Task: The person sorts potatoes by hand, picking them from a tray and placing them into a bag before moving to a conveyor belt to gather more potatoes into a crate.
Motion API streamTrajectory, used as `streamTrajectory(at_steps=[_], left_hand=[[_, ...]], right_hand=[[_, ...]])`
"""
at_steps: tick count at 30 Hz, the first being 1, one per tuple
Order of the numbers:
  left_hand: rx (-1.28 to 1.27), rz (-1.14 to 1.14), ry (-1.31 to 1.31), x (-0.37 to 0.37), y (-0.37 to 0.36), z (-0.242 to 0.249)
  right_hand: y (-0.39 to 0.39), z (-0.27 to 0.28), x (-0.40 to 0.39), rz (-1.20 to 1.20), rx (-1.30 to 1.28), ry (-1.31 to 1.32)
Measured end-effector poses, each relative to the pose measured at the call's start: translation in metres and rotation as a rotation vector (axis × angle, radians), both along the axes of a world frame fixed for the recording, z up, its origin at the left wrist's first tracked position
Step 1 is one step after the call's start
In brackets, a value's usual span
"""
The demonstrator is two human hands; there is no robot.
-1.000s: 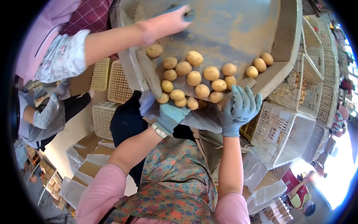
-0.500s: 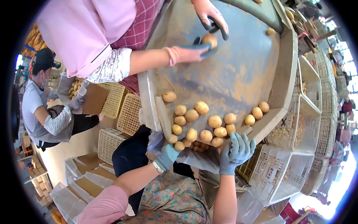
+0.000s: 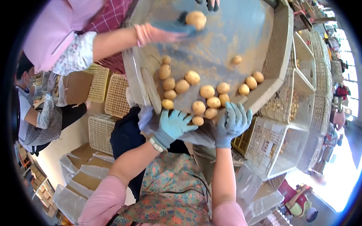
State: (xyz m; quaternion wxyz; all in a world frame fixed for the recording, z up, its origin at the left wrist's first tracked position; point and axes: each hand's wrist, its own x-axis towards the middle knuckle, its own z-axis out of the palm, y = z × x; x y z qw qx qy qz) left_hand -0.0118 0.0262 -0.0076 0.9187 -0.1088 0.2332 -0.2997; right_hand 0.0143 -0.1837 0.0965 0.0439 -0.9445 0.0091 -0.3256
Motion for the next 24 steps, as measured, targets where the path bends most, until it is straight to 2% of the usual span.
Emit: streamTrajectory(at_steps=[3, 7, 11, 13, 14, 15, 16, 17, 19, 20, 21, 23, 24], left_hand=[[0.039, -0.04, 0.042, 0.008, -0.005, 0.017], [-0.023, -0.032, 0.027, 0.007, -0.009, 0.013], [0.098, -0.109, 0.057, 0.009, -0.007, 0.022], [0.108, -0.141, 0.009, 0.011, -0.006, 0.026], [0.112, -0.146, 0.019, 0.007, -0.006, 0.013], [-0.077, -0.098, -0.075, -0.001, -0.007, -0.011], [-0.264, -0.049, -0.175, -0.006, -0.006, -0.023], [-0.258, -0.053, -0.173, -0.006, -0.006, -0.019], [1.144, -0.176, -0.8, -0.011, -0.01, -0.01], [1.093, -0.28, -0.748, -0.012, -0.007, -0.015], [1.109, -0.281, -0.732, -0.012, -0.002, -0.02], [1.371, -0.456, -1.105, -0.012, 0.005, -0.028], [1.577, -0.368, -1.128, -0.007, -0.007, -0.021]], right_hand=[[-0.003, -0.003, -0.002, -0.007, -0.039, 0.023], [0.003, 0.007, -0.001, -0.056, -0.034, 0.121], [0.03, 0.018, -0.003, 0.011, -0.017, 0.199], [0.054, 0.018, 0.002, -0.033, 0.016, 0.321], [0.071, 0.011, 0.003, -0.037, 0.169, 0.369], [0.08, 0.003, 0.006, -0.028, 0.194, 0.583], [0.096, 0.007, 0.003, 0.003, 0.11, 0.6], [0.108, 0.013, -0.001, 0.035, 0.026, 0.612], [0.109, 0.014, -0.011, 0.247, 0.158, 0.672], [0.111, 0.017, -0.017, 0.261, 0.234, 0.708], [0.108, 0.015, -0.023, 0.27, 0.365, 0.624], [0.103, 0.02, -0.017, 0.178, 0.317, 0.549], [0.099, 0.015, -0.011, 0.162, 0.291, 0.506]])
